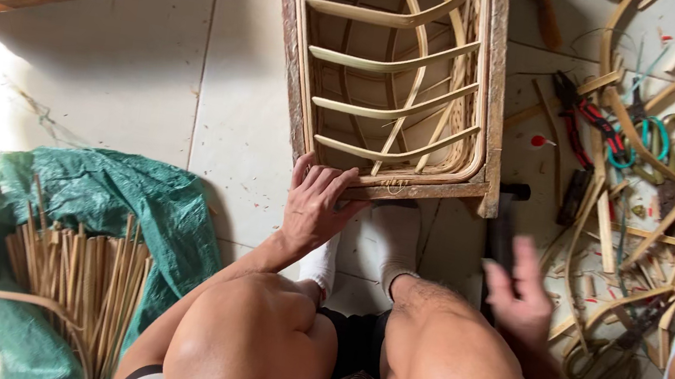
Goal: The person assembles a rectangular woven basket by fitting a bamboo frame into a wooden mold. They apply glue to the joints and use a hammer to secure the frame, then trim excess material with a knife.
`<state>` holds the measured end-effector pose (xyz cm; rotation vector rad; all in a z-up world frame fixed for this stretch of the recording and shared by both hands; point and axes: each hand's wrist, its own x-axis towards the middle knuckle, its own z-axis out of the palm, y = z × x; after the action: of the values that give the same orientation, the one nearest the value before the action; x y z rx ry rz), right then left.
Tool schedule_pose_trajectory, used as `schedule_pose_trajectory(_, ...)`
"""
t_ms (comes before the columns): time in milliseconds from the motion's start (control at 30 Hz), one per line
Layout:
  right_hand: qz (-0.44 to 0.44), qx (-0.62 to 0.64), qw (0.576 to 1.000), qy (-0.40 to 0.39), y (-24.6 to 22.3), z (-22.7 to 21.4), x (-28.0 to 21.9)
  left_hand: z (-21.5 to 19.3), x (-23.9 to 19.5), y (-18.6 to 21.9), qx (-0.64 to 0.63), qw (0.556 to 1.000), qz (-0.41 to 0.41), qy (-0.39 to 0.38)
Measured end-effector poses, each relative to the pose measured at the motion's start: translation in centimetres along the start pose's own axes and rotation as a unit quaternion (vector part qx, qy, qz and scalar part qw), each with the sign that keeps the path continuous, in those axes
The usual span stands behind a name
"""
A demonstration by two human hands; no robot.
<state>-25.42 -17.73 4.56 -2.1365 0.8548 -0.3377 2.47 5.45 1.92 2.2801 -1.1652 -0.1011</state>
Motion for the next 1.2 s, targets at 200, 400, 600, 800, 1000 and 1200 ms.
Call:
schedule_pose_trajectory(200, -0.079, -0.049, 0.988, -0.126, -6.5, 3.5, 3.9, -0.6, 1.7, 1.2, 0.081, 0.975, 0.203, -0.052)
schedule_pose_trajectory(400, -0.087, -0.021, 0.988, -0.129, -6.1, 4.6, 4.3, 1.0, 3.0, 2.4, 0.157, 0.948, 0.246, -0.131)
schedule_pose_trajectory(600, -0.026, -0.017, 0.992, -0.118, -5.7, 5.3, 4.3, 1.1, 3.1, 2.9, 0.164, 0.948, 0.251, -0.104)
schedule_pose_trajectory(800, -0.076, 0.043, 0.994, -0.071, -6.1, 6.1, 4.9, 1.2, 2.9, 3.0, 0.204, 0.932, 0.269, -0.132)
schedule_pose_trajectory(1000, 0.049, 0.053, 0.992, -0.105, -6.9, 5.7, 4.8, 1.4, 2.7, 3.0, 0.216, 0.929, 0.261, -0.146)
schedule_pose_trajectory(1200, 0.047, 0.020, 0.995, -0.084, -7.3, 5.6, 5.6, 1.5, 2.8, 2.9, 0.223, 0.928, 0.269, -0.129)
